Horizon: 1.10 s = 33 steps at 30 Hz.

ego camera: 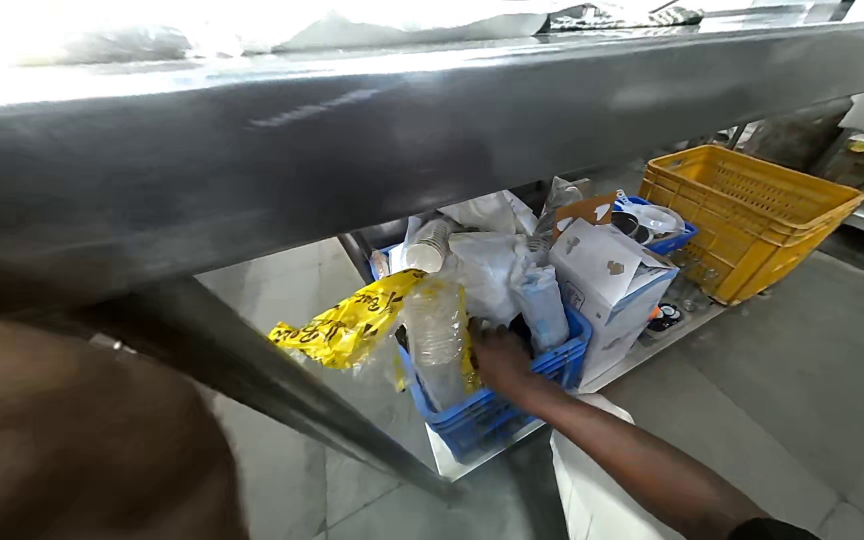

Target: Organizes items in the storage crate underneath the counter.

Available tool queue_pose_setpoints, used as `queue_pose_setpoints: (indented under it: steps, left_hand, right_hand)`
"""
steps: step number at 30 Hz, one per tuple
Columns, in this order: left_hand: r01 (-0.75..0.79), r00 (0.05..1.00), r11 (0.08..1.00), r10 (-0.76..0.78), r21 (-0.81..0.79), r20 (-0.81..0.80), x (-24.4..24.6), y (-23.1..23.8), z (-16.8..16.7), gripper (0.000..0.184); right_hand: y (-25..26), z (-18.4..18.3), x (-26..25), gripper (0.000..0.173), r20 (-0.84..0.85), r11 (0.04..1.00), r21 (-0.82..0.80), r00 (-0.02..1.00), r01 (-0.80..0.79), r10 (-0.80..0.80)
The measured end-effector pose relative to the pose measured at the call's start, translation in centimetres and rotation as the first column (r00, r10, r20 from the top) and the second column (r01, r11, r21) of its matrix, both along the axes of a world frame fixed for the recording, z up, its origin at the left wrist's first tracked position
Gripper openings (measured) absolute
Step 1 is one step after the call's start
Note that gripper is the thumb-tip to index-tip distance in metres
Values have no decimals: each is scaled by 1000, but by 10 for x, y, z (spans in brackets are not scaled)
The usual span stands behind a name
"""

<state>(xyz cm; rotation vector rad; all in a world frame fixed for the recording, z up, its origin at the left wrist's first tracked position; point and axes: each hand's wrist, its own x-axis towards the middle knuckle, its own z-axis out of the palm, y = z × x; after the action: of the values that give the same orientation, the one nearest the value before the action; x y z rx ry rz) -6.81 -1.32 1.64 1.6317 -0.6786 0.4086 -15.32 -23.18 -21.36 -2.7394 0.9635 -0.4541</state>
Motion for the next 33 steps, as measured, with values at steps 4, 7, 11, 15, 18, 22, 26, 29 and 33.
queue_pose_setpoints:
  steps: [4,7,11,15,18,22,26,29,33]
  left_hand:
    - [314,651,948,-246,40,718,-19,-55,-98,22]
    - [23,574,906,-358,422,737,-1,-124,-148,45]
    - [-131,824,738,-290,662,487,31,-151,-156,80]
    - [-194,884,671,-196,716,424,35,-151,-158,102]
    - [-268,883,630,-143,729,448,32,-155,-167,117]
    - [-324,865,627,-106,708,490,22,-159,-184,120]
    - [-333,841,611,-152,718,520,12,-166,-193,104]
    - [-361,820,616,-149,701,553,8,-170,-205,84]
    - [-408,791,600,-144,689,594,8,-174,-209,84]
  right_hand:
    - [4,-20,-11,60,112,995,98,993,17,-28]
    - [12,-30,-19,51,236,994,110,971,4,-30]
    - [21,-40,-21,38,457,999,-20,889,-25,32]
    - [35,-39,-7,32,634,994,-96,767,-50,100]
    - [37,-45,8,26,695,991,-121,709,-49,120]
    - [27,-57,8,17,692,984,-103,700,-144,175]
    - [-4,-39,-19,15,496,892,105,801,-439,335]
    - [-52,-1,-33,18,364,801,155,787,-578,498]
    - [-113,58,-10,21,252,854,-214,817,-475,518]
